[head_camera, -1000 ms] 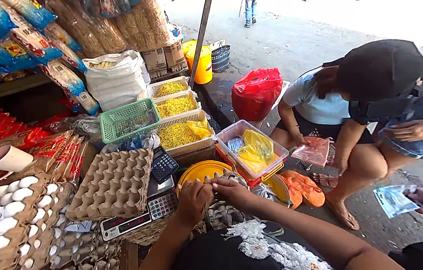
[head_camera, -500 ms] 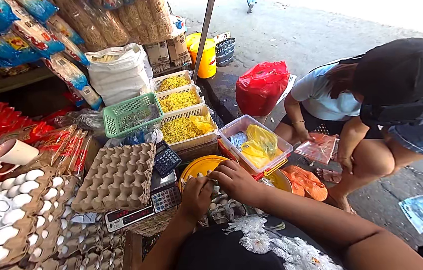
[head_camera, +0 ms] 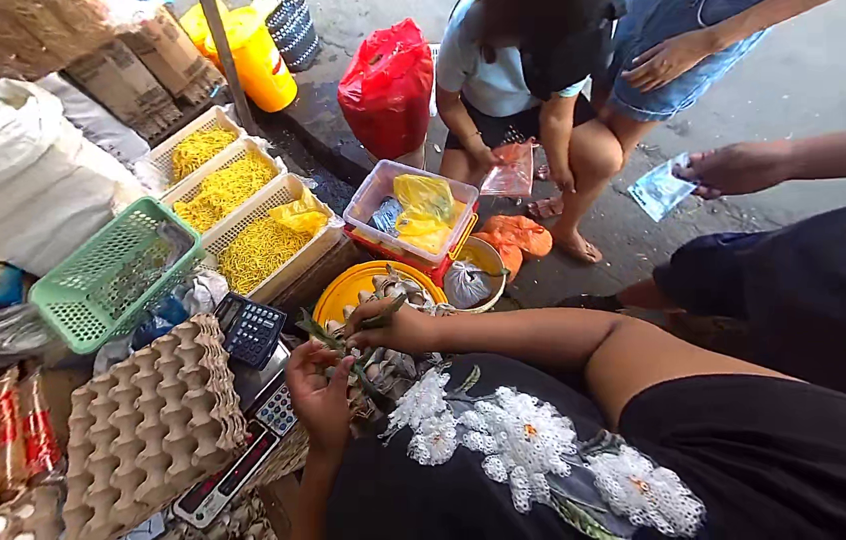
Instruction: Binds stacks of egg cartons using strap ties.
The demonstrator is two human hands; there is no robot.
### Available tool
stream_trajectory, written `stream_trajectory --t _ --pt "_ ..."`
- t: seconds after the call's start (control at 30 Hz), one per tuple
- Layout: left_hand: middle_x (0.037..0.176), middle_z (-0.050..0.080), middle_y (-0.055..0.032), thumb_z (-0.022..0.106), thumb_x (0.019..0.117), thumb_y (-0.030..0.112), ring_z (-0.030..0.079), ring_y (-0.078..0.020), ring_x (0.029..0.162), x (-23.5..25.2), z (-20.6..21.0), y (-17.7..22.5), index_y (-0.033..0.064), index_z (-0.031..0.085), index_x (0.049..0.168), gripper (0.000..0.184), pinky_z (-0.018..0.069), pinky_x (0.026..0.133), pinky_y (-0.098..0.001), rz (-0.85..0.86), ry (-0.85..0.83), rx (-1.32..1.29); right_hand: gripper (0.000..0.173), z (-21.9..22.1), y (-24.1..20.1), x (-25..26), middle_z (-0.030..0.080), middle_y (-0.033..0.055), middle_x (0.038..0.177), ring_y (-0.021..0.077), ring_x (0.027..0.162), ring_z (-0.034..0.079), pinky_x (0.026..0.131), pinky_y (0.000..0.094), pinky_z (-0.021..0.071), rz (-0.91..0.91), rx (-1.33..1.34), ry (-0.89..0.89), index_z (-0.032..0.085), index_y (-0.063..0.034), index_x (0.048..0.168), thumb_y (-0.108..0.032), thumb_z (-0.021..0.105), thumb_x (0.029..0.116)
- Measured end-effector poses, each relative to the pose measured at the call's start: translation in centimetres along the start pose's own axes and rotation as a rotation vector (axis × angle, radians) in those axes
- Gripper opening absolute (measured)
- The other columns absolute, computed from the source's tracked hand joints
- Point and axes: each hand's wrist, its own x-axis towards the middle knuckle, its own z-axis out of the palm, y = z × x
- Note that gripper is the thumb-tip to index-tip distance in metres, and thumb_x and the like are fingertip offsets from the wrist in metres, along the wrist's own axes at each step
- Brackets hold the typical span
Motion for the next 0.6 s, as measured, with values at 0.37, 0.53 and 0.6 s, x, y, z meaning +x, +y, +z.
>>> stream_trajectory --t 0.37,0.53,0.6 --pt "0.115 0.075 0.0054 0.058 0.1058 0.020 0.070 -0.0114 0.110 0.0 0.5 0.0 0.0221 0.075 0.119 0.022 0.0575 0.097 -0.0298 0.188 -0.220 -0.079 0.021 0.0 0.3 -0.7 0.061 -0.0001 0.084 0.0052 0.072 0.060 0.067 0.0232 0.0509 0.356 0.420 0.018 0.058 -0.0042 0.100 -0.020 0.048 0.1098" --pt "0.096 0.076 0.0039 0.052 0.1080 0.027 0.070 -0.0040 0.078 -0.7 0.9 0.3 0.0164 0.075 0.109 0.026 0.0570 0.067 -0.0182 -0.023 -0.145 -0.239 0.024 0.0 0.1 -0.5 0.068 -0.0004 0.090 0.0021 0.076 0.062 0.070 0.0208 0.0512 0.379 0.459 0.032 0.063 -0.0021 0.107 -0.022 0.049 0.1097" --pt "0.095 0.076 0.0035 0.053 0.1075 0.026 0.068 -0.0029 0.075 -0.8 0.9 0.4 0.0155 0.076 0.108 0.025 0.0559 0.064 -0.0169 -0.045 -0.151 -0.264 0.030 -0.7 0.4 -0.3 0.066 -0.0019 0.084 -0.0005 0.070 0.058 0.067 0.0194 0.0498 0.408 0.280 0.031 0.067 -0.0012 0.104 -0.026 0.051 0.1091"
